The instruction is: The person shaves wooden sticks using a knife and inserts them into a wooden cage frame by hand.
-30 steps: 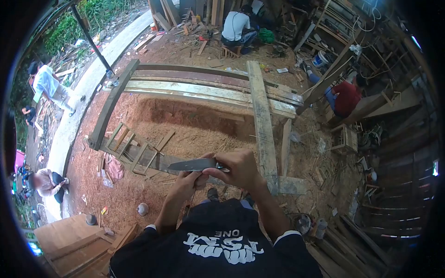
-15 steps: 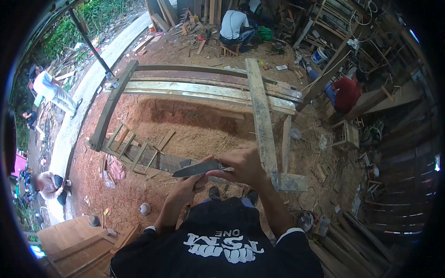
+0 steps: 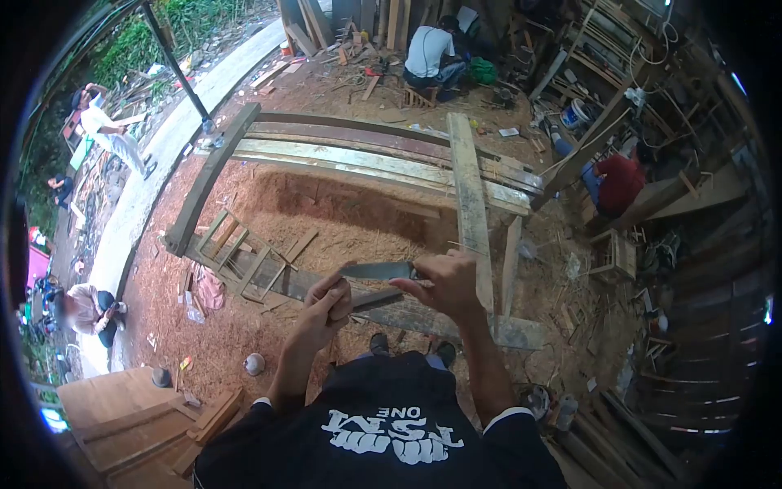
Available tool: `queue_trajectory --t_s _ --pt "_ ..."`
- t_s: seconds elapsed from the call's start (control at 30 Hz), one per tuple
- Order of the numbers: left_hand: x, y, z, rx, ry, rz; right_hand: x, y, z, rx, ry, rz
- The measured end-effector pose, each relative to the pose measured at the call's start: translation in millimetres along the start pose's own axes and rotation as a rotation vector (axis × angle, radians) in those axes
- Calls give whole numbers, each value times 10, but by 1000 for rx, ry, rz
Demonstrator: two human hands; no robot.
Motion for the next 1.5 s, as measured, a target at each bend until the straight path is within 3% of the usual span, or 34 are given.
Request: queue_trajectory --t_s 0.17,0.43,0.53,0.6,0.7,1.0,1.4,1.5 --pt "-39 -98 30 -21 56 32 -201 -117 -221 80 53 -124" --pt "-32 -128 152 -41 70 32 -199 -28 -257 -6 142 -48" --pt "-45 -147 174 -113 54 -20 162 -89 -44 274 -12 28" --pt "-143 -6 235 -90 83 25 567 256 99 287 -268 173" --pt "-68 116 204 36 7 80 563 484 194 181 -311 192" --pt "137 -220 -92 39 49 107 -121 -33 -184 105 -119 -253" --pt "30 -203 -5 -40 77 34 -197 -81 -287 80 24 -271" --pt "30 -183 67 -96 69 -26 -102 -68 -245 148 -37 -254"
Point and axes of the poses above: each hand's wrist, its own z-axis away from the middle knuckle, its own y-axis out of the back of the hand, x = y × z, the point moved 4 cm from there along -z, towards the middle knuckle, and after that the axes turned 12 degrees about y, right-handed, at the moved point
